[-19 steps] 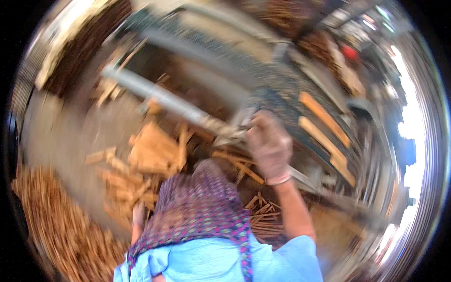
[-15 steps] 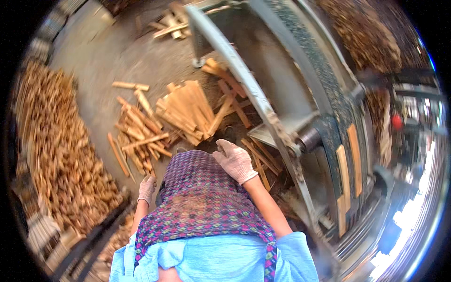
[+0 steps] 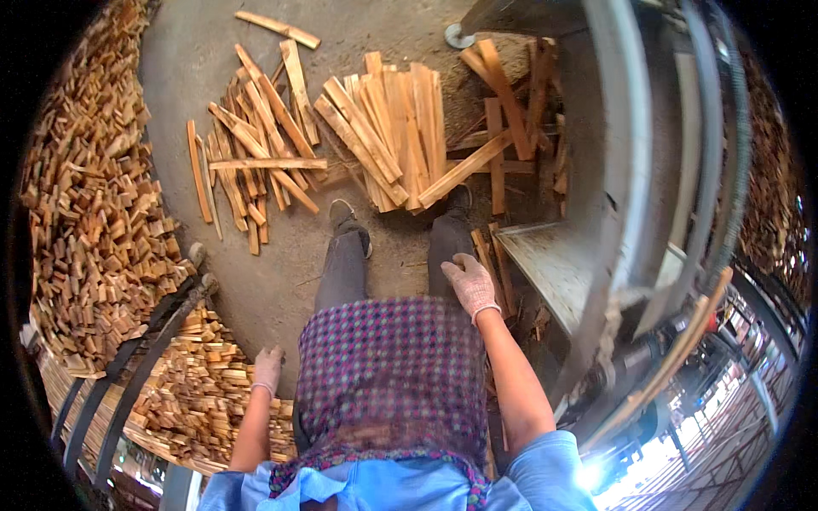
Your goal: The person gathers loose wooden planks from the floor, aligns them into neat bundles, and stacks them onto a growing pile. The person repeats this process, moving between the floor and the stack to organize the wood.
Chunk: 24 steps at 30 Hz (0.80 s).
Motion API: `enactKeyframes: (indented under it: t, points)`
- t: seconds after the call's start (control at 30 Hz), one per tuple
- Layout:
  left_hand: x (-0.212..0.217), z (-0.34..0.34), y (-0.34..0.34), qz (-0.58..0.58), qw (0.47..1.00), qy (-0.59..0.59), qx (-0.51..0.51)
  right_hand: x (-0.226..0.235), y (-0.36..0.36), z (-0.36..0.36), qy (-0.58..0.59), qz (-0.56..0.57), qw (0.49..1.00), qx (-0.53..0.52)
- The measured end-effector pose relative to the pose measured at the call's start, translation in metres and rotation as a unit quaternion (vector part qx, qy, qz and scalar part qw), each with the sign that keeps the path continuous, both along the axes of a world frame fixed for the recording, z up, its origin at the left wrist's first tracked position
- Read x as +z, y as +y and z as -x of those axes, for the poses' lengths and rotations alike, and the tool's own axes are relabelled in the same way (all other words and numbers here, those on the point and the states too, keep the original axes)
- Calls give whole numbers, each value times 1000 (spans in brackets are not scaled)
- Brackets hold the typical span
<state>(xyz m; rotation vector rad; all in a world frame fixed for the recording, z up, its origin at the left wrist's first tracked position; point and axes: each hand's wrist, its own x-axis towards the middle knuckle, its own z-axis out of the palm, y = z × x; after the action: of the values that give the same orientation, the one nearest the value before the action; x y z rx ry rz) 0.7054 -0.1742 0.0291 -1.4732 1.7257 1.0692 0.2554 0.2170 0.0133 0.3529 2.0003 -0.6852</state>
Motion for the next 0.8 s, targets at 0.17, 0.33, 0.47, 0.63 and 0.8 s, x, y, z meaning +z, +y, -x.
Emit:
enactKeyframes:
  t: [0.17,0.33,0.47,0.63,0.8]
  points:
    - [-171,94,-12,83,981,0,-173,-141,-30,53,-55,-26,997,-40]
    - [-336,319,54,-27,986,89,-135,-337,8,84,1,-86,985,-147]
    - [-472,420,90,-50,990,108,76,-432,6,137,68,-47,961,-264]
    - [-477,385,56,103,979,50,167,-413,-82,119,75,-55,916,-389]
    - [-397,356,37,100,982,94,130,-320,-72,48,33,-67,954,-290]
